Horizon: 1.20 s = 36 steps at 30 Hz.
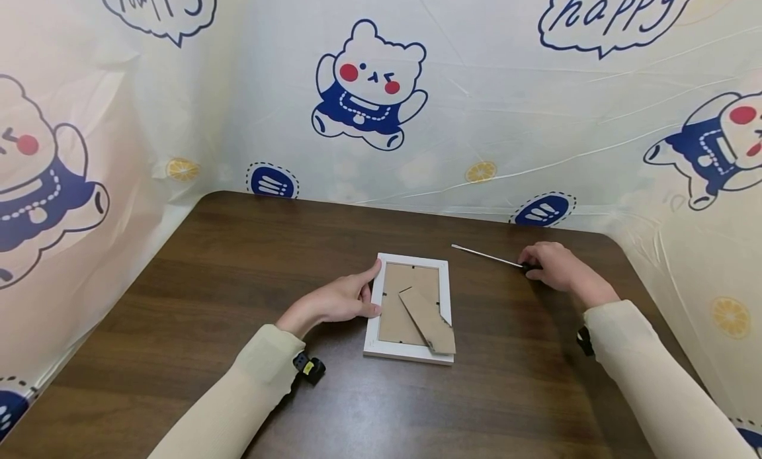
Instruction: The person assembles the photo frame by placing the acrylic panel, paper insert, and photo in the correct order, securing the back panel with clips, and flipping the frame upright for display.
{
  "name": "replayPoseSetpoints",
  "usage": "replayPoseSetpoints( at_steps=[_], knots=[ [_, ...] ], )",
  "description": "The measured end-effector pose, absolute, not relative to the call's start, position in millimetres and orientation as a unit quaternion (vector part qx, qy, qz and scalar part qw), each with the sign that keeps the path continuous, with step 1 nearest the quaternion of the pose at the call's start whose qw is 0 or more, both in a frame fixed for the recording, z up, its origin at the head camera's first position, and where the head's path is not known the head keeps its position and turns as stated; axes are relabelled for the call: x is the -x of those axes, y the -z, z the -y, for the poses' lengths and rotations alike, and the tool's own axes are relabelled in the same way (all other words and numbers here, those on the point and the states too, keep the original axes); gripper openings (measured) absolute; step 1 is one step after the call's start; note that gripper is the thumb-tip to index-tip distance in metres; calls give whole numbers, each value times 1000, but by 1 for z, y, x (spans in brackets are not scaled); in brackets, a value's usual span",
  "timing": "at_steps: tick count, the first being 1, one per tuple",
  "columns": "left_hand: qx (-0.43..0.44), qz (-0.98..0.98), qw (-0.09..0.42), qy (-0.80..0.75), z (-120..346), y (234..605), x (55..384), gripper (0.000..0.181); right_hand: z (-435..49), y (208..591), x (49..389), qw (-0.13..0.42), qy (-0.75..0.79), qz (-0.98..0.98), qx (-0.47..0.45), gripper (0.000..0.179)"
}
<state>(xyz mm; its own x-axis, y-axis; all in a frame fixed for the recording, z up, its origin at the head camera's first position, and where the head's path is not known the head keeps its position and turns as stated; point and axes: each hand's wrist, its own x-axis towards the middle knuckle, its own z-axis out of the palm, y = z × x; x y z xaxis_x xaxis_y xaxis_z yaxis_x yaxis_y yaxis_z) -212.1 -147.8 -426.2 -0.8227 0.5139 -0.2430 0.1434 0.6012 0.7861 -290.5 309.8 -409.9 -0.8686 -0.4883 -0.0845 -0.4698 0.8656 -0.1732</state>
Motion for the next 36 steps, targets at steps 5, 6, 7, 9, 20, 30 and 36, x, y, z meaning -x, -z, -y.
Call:
replayPoseSetpoints(
  at_steps=[5, 6, 7, 9, 20, 30, 36],
  knots=[
    [-192, -864, 229, -405, 148, 426, 212, 98, -309, 409, 292, 73, 74, -965, 242, 19],
    [-193, -864, 228, -405, 148, 426, 212, 98, -309, 409, 292, 73, 73, -965, 242, 19],
    [-193, -864, 228, -405, 148, 426, 212, 98, -310, 410, 292, 73, 73, -965, 243, 19],
    [-193, -864, 227, -406, 148, 426, 212, 98, -310, 410, 292, 73, 76, -964, 242, 20],
    [-187, -862, 232, -409, 148, 427, 212, 97, -309, 403, 286, 94, 99, -964, 227, 33],
    [-178, -863, 240, -408, 145, 426, 212, 98, -284, 386, 260, 45, 164, -965, 199, 40],
    [-173, -863, 235, -412, 146, 426, 210, 99, -258, 379, 249, 29, 225, -956, 189, 40]
  ],
)
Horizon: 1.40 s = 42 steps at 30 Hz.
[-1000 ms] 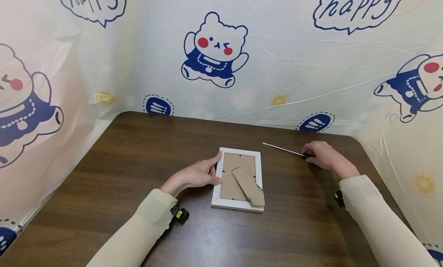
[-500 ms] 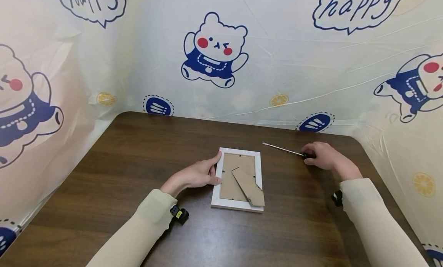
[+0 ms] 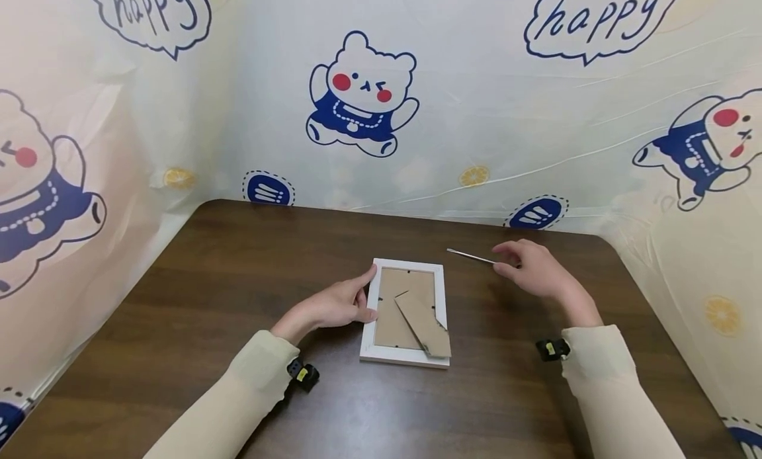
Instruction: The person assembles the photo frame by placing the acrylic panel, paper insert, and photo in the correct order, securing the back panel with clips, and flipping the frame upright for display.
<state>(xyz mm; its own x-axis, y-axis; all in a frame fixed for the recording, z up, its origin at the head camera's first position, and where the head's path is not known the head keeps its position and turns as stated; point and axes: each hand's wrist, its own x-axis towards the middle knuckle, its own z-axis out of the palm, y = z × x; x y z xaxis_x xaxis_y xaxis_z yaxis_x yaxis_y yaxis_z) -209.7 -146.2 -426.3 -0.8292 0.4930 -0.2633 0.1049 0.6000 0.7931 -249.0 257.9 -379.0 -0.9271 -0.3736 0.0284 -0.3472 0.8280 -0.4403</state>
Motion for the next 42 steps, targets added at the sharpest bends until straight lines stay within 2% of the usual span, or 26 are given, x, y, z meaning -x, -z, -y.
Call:
replayPoseSetpoints(
  at_steps=[8, 15, 21, 42],
  knots=[
    [-169, -868, 220, -412, 145, 426, 202, 101, -234, 368, 239, 45, 270, -946, 174, 37],
    [-153, -884, 181, -404, 144, 424, 189, 84, -214, 367, 239, 80, 307, -938, 141, 39],
    [-154, -878, 176, -417, 148, 420, 175, 77, -198, 371, 243, 102, 337, -928, 124, 42],
    [-133, -904, 175, -367, 140, 416, 155, 100, -161, 402, 245, 144, 375, -911, 98, 42]
  ],
)
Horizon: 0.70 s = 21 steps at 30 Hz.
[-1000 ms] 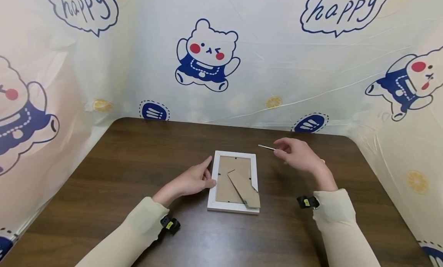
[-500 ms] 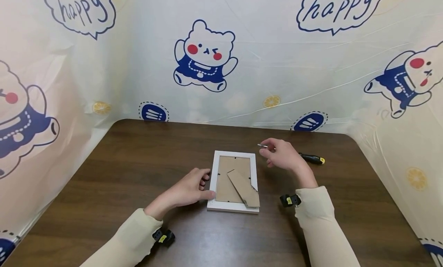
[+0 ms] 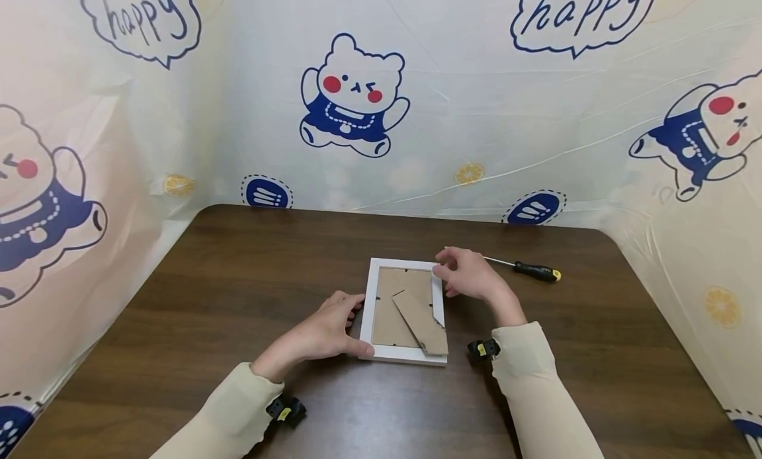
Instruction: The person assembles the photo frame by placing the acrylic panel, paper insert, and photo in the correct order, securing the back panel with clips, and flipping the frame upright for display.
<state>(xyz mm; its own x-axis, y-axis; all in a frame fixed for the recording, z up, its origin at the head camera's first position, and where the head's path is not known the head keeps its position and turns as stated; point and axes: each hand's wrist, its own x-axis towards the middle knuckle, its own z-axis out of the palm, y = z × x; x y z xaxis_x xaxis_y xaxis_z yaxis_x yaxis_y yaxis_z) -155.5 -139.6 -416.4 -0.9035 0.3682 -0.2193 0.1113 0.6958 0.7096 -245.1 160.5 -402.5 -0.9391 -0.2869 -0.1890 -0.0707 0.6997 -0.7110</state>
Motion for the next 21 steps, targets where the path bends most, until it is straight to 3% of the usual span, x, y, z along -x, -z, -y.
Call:
replayPoseSetpoints(
  at_steps=[21],
  knots=[
    [-160, -909, 162, -351, 135, 422, 155, 113, -150, 412, 247, 146, 372, -911, 100, 46]
  ],
)
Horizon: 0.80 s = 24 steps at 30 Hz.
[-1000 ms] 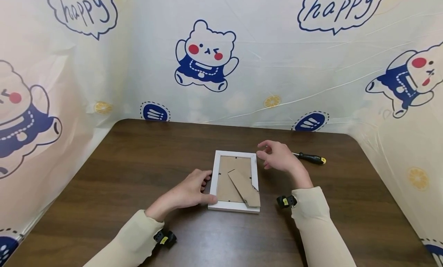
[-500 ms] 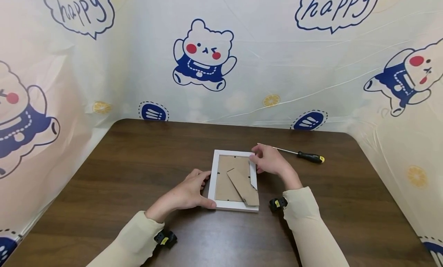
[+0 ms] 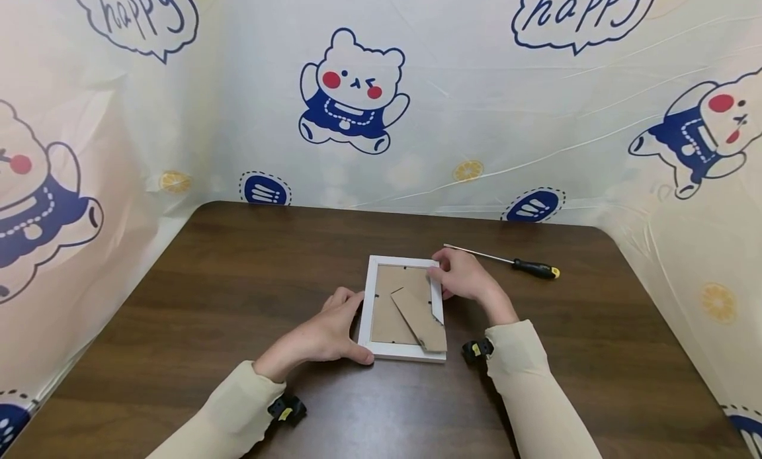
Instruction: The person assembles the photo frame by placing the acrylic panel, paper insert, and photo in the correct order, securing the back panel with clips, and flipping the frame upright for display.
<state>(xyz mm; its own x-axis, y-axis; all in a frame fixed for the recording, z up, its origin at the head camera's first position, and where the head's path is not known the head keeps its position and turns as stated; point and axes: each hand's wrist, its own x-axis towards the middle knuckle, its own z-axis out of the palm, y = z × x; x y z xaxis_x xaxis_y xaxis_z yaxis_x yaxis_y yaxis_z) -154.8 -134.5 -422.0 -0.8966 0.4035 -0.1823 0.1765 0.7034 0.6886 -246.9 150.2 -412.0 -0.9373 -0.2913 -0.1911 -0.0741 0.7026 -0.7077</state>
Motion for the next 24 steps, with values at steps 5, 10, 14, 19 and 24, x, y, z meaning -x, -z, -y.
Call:
replayPoseSetpoints(
  at_steps=[5, 10, 14, 19, 24],
  knots=[
    [-162, -903, 162, -363, 137, 423, 155, 112, -149, 413, 247, 150, 380, -908, 96, 45],
    [-174, -888, 168, -391, 142, 421, 157, 111, -150, 414, 248, 150, 395, -902, 89, 45],
    [-190, -857, 196, -438, 145, 419, 161, 109, -152, 414, 249, 155, 416, -892, 80, 46],
    [-183, -809, 241, -503, 148, 416, 165, 111, -152, 417, 250, 161, 432, -884, 73, 48],
    [-159, -801, 237, -526, 148, 412, 166, 107, -151, 418, 249, 162, 446, -877, 74, 49]
  ],
)
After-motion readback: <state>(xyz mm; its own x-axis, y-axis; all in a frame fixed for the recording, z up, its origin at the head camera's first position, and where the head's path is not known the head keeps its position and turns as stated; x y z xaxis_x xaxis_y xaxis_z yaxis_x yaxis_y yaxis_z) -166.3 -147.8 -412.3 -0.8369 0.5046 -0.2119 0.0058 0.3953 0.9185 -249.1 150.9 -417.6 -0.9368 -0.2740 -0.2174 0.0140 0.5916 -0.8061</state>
